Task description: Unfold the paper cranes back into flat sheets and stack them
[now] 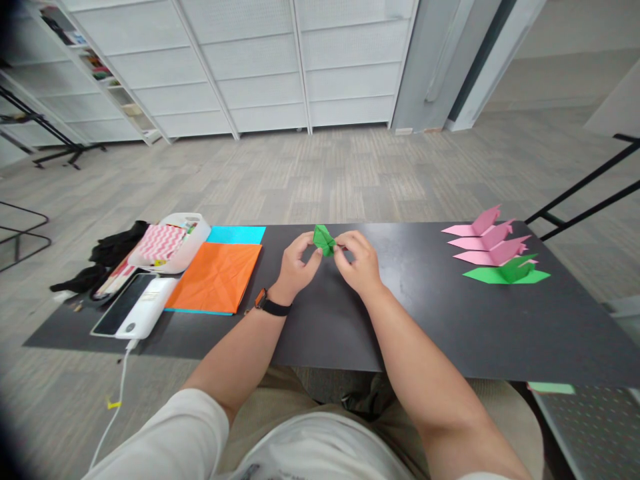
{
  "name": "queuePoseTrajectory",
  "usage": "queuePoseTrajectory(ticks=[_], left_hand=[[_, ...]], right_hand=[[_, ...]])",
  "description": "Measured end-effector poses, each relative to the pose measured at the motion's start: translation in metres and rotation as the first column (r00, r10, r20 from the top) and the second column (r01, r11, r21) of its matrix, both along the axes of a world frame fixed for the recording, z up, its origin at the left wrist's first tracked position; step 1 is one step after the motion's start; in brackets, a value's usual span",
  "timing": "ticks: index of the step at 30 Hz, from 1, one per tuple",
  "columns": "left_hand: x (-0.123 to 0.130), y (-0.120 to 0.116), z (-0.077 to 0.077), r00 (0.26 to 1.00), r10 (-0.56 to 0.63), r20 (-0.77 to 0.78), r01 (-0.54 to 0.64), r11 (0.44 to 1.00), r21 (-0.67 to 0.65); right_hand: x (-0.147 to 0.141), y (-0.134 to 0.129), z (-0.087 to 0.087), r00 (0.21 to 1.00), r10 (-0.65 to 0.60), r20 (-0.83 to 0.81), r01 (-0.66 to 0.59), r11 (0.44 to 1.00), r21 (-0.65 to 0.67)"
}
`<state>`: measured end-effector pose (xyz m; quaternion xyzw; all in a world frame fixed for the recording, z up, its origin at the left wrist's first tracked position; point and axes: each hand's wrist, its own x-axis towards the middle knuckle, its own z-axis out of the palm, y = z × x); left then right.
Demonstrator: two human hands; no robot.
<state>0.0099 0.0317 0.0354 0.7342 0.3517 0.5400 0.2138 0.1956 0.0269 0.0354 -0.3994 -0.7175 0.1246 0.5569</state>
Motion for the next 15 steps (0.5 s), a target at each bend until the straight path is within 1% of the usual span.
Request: queuePoseTrajectory(ticks=[3,6,9,13,15], left_hand=[[0.0,-0.002,-0.001,1.0,0.006,-0.004,-0.006,0.999,-0.032],[0.0,-0.003,0.0,1.0,-0.007,0.001,0.007,0.998,-0.067],[0.0,-0.001,0.003,1.0,-0.008,-0.001,0.008,0.999,-0.041],[0.0,0.0,0.008,0.997,0.07,-0.018,-0.069,0.997,0.041],[0.001,-0.001,0.009,0.996,0.087,-0.027,-0.085,0.994,0.063]], right_hand=[[0.0,0.001,-0.002,1.0,0.012,-0.024,-0.012,1.0,-0.008],[0.0,0.004,-0.006,0.994,0.041,-0.1,-0.045,0.998,-0.044],[0.001,0.006,-0.007,0.989,0.07,-0.128,-0.081,0.994,-0.079],[0.002,0.004,-0.002,0.996,-0.028,-0.087,0.025,0.999,-0.035],[0.002,0.002,0.001,0.996,-0.061,-0.066,0.06,0.998,-0.014]])
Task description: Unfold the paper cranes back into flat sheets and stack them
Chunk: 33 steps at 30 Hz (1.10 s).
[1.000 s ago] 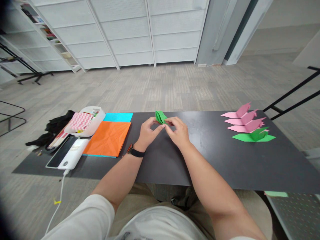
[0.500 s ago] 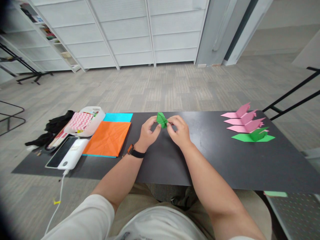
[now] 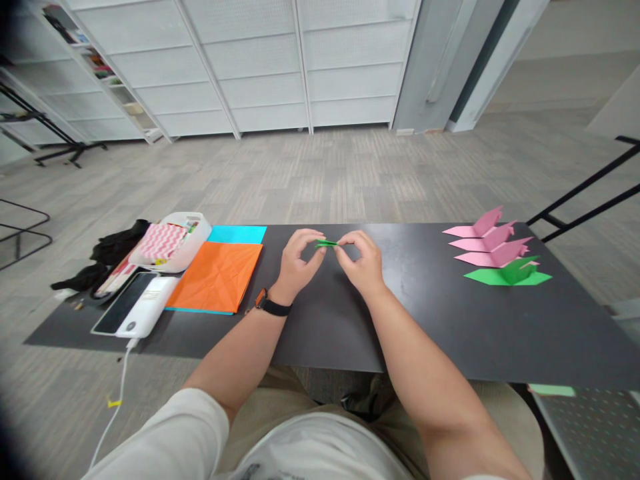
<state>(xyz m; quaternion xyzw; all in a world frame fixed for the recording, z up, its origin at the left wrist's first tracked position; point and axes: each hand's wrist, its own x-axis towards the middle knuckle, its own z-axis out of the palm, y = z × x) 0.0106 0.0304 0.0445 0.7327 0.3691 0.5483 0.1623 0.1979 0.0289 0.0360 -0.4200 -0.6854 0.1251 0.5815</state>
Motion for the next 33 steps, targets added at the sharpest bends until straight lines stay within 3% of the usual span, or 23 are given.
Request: queuePoseTrajectory(ticks=[10,21,26,33], left_hand=[[-0.001,-0.001,-0.002,1.0,-0.003,-0.008,0.003,1.0,0.011],[-0.003,0.006,-0.015,0.98,0.031,-0.197,-0.001,0.988,0.154],[-0.003,0.009,-0.015,0.993,-0.013,-0.121,0.034,0.985,0.171],[-0.003,0.008,-0.017,0.991,-0.134,0.001,0.134,0.99,0.039]], right_hand=[[-0.002,-0.001,-0.001,1.0,0.023,-0.002,-0.023,0.999,0.032],[0.005,0.006,-0.004,0.997,0.004,-0.072,-0.003,1.0,0.012],[0.006,0.006,-0.005,0.994,0.076,-0.077,-0.074,0.997,0.026],[0.005,0.003,-0.001,0.996,0.093,0.006,-0.093,0.994,0.057]])
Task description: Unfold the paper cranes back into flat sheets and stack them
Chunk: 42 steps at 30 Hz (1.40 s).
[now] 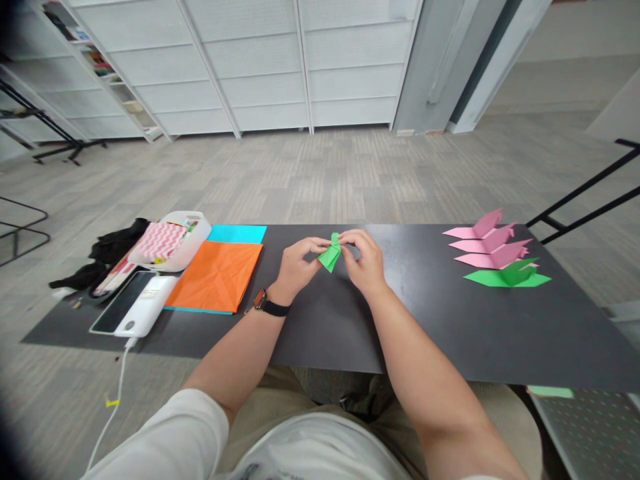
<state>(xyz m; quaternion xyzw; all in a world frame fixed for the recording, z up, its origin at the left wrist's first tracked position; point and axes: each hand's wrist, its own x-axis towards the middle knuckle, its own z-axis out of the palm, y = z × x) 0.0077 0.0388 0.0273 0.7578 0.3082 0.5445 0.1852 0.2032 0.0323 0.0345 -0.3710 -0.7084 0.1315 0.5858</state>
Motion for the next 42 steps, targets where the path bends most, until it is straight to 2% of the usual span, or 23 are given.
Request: queuePoseTrajectory(ticks=[5,16,20,24,27,32,37,42], left_hand=[[0.0,0.0,0.0,0.999,0.001,0.047,0.0,1.0,-0.02],[0.001,-0.003,0.009,0.999,0.001,0.048,-0.002,1.0,0.003],[0.001,0.0,0.006,0.998,0.037,0.056,-0.037,0.999,-0.003],[0.0,0.002,0.002,0.992,0.064,0.108,-0.059,0.997,-0.053],[-0.002,0.0,0.003,0.994,0.095,0.046,-0.093,0.995,-0.037],[-0.004,0.001,0.004,0.989,0.148,-0.02,-0.146,0.986,0.085],[-0.006,0.002,0.0,0.977,0.176,-0.118,-0.166,0.982,0.092],[-0.007,0.001,0.002,0.97,0.179,-0.164,-0.161,0.98,0.114]], right_hand=[[-0.001,-0.002,0.002,1.0,0.002,0.028,-0.003,1.0,0.019],[0.003,0.004,-0.003,0.991,0.115,-0.064,-0.123,0.982,-0.142],[0.007,0.007,-0.005,0.995,0.099,-0.012,-0.099,0.98,-0.172],[0.01,0.008,-0.004,0.994,0.108,0.01,-0.106,0.984,-0.147],[0.011,0.007,-0.002,0.994,0.108,0.017,-0.105,0.987,-0.122],[0.01,0.005,0.001,0.994,0.105,0.031,-0.102,0.991,-0.086],[0.008,0.002,0.005,0.993,0.057,0.102,-0.051,0.997,-0.056],[0.007,0.0,0.008,0.988,0.073,0.139,-0.066,0.996,-0.056]])
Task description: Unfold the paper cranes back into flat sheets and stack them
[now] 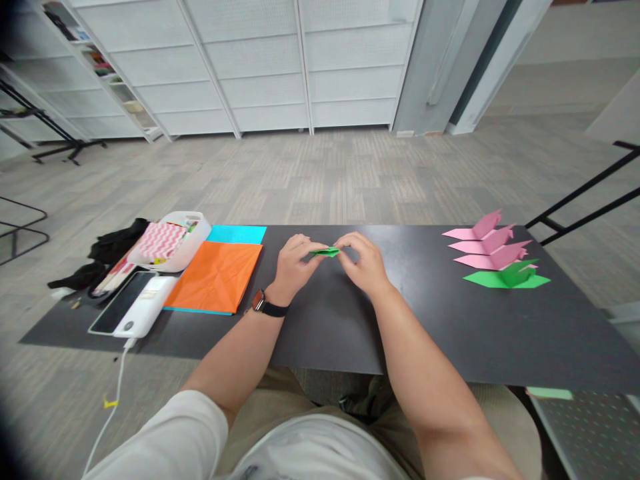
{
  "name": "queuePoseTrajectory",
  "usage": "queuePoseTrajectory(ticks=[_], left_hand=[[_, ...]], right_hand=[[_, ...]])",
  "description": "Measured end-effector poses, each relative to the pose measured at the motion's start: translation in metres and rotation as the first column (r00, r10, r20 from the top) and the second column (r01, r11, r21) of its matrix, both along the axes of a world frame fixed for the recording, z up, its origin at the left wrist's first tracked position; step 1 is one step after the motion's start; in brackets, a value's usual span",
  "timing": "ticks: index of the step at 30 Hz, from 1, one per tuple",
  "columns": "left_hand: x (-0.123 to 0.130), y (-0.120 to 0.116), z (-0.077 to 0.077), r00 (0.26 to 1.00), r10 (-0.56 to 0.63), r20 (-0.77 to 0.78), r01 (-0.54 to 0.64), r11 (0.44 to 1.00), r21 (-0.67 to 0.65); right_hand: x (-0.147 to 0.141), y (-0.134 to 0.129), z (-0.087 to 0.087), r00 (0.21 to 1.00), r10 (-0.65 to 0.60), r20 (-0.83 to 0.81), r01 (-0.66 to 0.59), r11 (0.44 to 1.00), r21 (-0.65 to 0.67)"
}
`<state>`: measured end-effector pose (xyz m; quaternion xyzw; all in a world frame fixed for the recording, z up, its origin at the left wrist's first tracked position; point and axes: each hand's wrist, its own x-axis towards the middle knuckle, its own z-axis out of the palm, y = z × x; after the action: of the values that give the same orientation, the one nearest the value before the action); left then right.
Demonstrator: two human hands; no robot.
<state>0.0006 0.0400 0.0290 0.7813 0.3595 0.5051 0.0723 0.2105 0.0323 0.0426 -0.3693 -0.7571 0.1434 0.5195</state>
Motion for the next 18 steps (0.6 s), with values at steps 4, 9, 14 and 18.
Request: queuePoseTrajectory(ticks=[4,9,14,18], left_hand=[[0.0,0.0,0.002,0.999,-0.032,0.034,0.032,0.999,0.008],[0.001,-0.001,0.003,0.994,-0.095,0.048,0.095,0.995,-0.009],[0.003,-0.003,0.007,0.984,-0.145,0.102,0.156,0.981,-0.118],[0.005,-0.003,0.011,0.967,-0.205,0.152,0.232,0.954,-0.191]], right_hand=[[0.002,0.0,0.001,0.999,0.043,-0.02,-0.043,0.999,-0.012],[0.008,0.006,-0.005,0.988,0.155,-0.01,-0.155,0.979,-0.133],[0.012,0.012,-0.011,0.977,0.213,-0.013,-0.21,0.949,-0.236],[0.011,0.014,-0.01,0.972,0.228,-0.06,-0.235,0.932,-0.274]])
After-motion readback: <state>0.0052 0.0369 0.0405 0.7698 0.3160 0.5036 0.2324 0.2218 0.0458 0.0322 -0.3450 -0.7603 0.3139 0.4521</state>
